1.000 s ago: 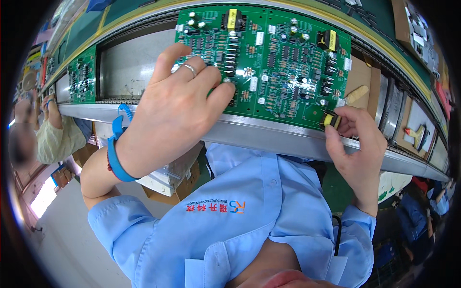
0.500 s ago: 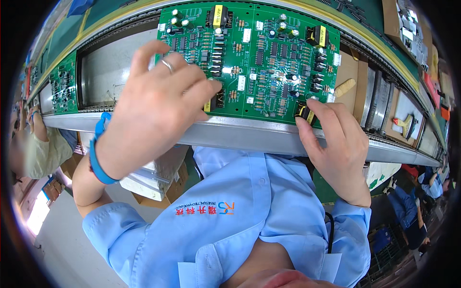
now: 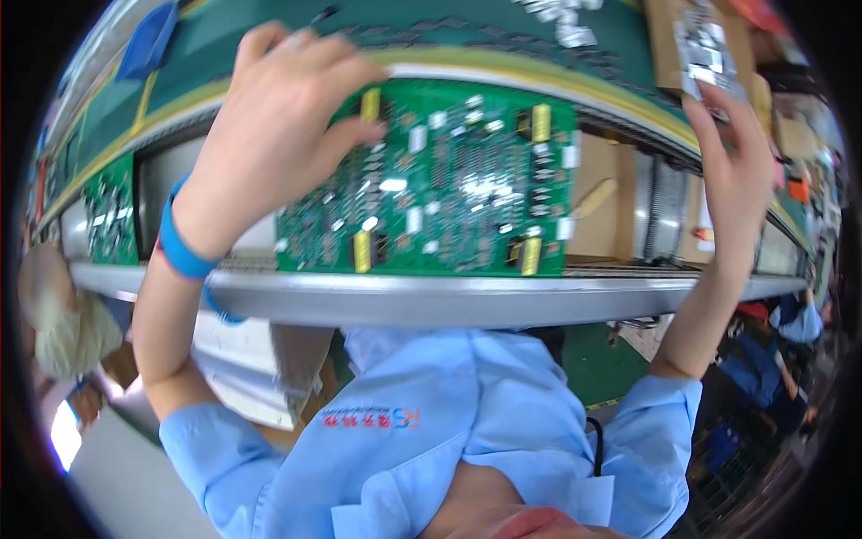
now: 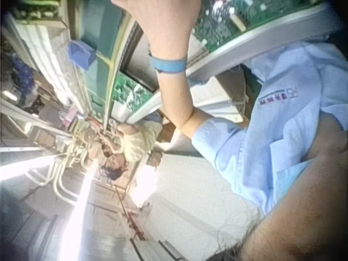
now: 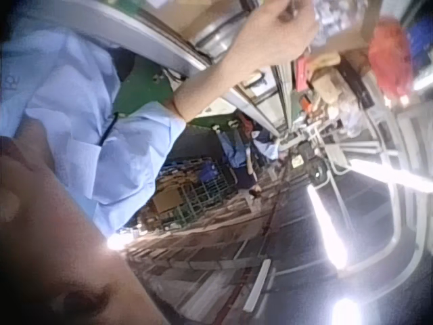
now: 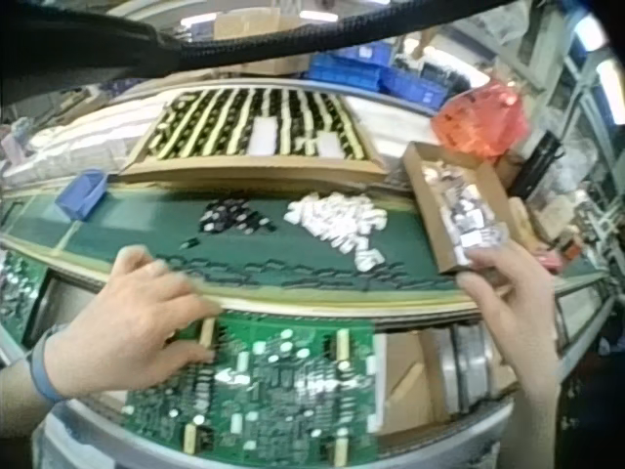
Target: Manually inserting electronic components into printed circuit boards on an assembly line conveyor.
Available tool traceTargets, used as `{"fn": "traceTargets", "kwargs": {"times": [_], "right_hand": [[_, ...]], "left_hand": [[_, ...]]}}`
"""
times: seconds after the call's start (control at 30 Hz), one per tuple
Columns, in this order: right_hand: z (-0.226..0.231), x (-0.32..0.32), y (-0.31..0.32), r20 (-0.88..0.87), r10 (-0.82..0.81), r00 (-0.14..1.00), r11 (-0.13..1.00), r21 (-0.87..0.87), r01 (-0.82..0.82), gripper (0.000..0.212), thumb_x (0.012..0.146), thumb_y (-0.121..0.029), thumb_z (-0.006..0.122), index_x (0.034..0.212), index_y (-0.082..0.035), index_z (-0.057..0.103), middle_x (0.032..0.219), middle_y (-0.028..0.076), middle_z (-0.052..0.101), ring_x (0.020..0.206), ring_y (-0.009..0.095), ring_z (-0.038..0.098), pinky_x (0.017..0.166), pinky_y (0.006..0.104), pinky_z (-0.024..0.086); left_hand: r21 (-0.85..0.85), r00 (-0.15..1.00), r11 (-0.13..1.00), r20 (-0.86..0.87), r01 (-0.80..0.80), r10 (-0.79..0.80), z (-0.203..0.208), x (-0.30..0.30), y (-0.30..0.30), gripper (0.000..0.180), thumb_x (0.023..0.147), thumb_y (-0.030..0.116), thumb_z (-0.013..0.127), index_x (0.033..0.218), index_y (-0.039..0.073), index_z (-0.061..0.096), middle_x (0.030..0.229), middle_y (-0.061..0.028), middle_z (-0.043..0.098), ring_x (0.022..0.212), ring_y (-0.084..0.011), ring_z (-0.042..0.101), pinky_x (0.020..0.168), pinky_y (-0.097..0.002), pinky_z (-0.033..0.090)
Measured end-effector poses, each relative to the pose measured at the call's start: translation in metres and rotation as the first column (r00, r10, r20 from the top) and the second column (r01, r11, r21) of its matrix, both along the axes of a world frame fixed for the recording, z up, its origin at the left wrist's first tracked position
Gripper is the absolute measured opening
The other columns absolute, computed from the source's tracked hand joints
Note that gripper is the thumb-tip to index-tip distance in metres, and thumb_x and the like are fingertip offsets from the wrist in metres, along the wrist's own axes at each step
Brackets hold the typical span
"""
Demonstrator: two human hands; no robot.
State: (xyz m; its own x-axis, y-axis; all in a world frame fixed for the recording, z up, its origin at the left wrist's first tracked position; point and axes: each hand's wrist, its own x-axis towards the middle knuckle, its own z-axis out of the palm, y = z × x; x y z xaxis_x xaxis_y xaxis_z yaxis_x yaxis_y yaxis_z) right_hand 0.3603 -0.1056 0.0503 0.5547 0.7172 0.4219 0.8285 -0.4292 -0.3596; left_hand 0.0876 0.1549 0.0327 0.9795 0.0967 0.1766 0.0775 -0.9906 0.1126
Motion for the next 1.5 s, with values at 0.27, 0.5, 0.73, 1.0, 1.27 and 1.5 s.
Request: {"fn": "traceTargets", "kwargs": {"times": [0.27, 0.5, 0.73, 1.0, 1.27, 1.5], "right_hand": [[-0.037, 0.195, 0.027, 0.185, -0.027, 0.982, 0.995, -0.092, 0.044, 0.036, 0.087, -0.028, 0.071, 0.120, -0.012, 0.069, 0.109, 0.010, 0.071, 0.093, 0.022, 0.069, 0.081, 0.0331, 0.052], [-0.027, 0.204, 0.077, 0.034, 0.190, 0.981, 0.965, -0.192, -0.180, 0.040, 0.092, -0.026, 0.065, 0.128, -0.008, 0.064, 0.113, 0.009, 0.068, 0.103, 0.020, 0.064, 0.087, 0.0310, 0.050], [0.005, 0.167, 0.100, -0.239, -0.027, 0.971, 0.945, -0.323, -0.053, 0.014, 0.082, -0.007, 0.067, 0.090, 0.003, 0.066, 0.088, 0.013, 0.069, 0.078, 0.017, 0.067, 0.070, 0.0305, 0.052], [0.024, 0.122, 0.076, -0.788, 0.449, 0.420, 0.866, 0.501, 0.014, 0.030, 0.087, -0.006, 0.067, 0.116, -0.004, 0.061, 0.090, 0.003, 0.067, 0.080, 0.014, 0.064, 0.070, 0.0274, 0.051], [-0.001, 0.008, 0.074, -0.803, 0.550, -0.229, 0.808, 0.581, -0.098, 0.043, 0.097, -0.019, 0.059, 0.135, 0.000, 0.054, 0.111, 0.007, 0.066, 0.093, 0.015, 0.063, 0.077, 0.0279, 0.052], [-0.014, -0.057, 0.088, -0.809, 0.441, -0.388, 0.867, 0.496, -0.050, 0.041, 0.095, -0.020, 0.063, 0.133, -0.008, 0.056, 0.108, 0.002, 0.065, 0.096, 0.009, 0.060, 0.080, 0.0263, 0.048]], "left_hand": [[-0.098, 0.998, 0.994, -0.059, -0.038, 0.033, 0.001, 0.006, -0.005, 0.031, 0.073, 0.006, 0.076, 0.102, 0.006, 0.067, 0.096, -0.0091, 0.064, 0.098, -0.0301, 0.058, 0.100, -0.0462, 0.035], [-0.203, 0.996, 0.975, -0.040, -0.090, 0.084, -0.006, 0.007, -0.003, 0.026, 0.073, 0.003, 0.075, 0.098, 0.005, 0.066, 0.096, -0.0078, 0.066, 0.096, -0.0282, 0.059, 0.099, -0.0445, 0.034], [-0.148, 0.999, 0.988, -0.026, -0.034, 0.031, 0.002, 0.010, 0.002, 0.032, 0.073, 0.006, 0.077, 0.103, 0.007, 0.066, 0.096, -0.0066, 0.066, 0.093, -0.0272, 0.059, 0.096, -0.0427, 0.034], [-0.217, 0.983, 0.965, 0.073, -0.149, 0.168, 0.014, -0.004, -0.001, 0.030, 0.077, 0.010, 0.075, 0.106, 0.008, 0.066, 0.089, -0.0050, 0.061, 0.090, -0.0253, 0.057, 0.097, -0.0409, 0.033], [-0.191, 0.942, 0.981, 0.332, 0.023, 0.043, 0.026, 0.029, -0.007, 0.039, 0.077, 0.010, 0.076, 0.114, 0.010, 0.066, 0.094, -0.0031, 0.064, 0.090, -0.0202, 0.060, 0.095, -0.0370, 0.034], [-0.166, 0.899, 0.969, 0.427, 0.183, -0.097, 0.031, 0.047, -0.025, 0.039, 0.073, 0.008, 0.078, 0.111, 0.009, 0.067, 0.103, -0.0046, 0.069, 0.091, -0.0218, 0.064, 0.094, -0.0385, 0.036]]}}
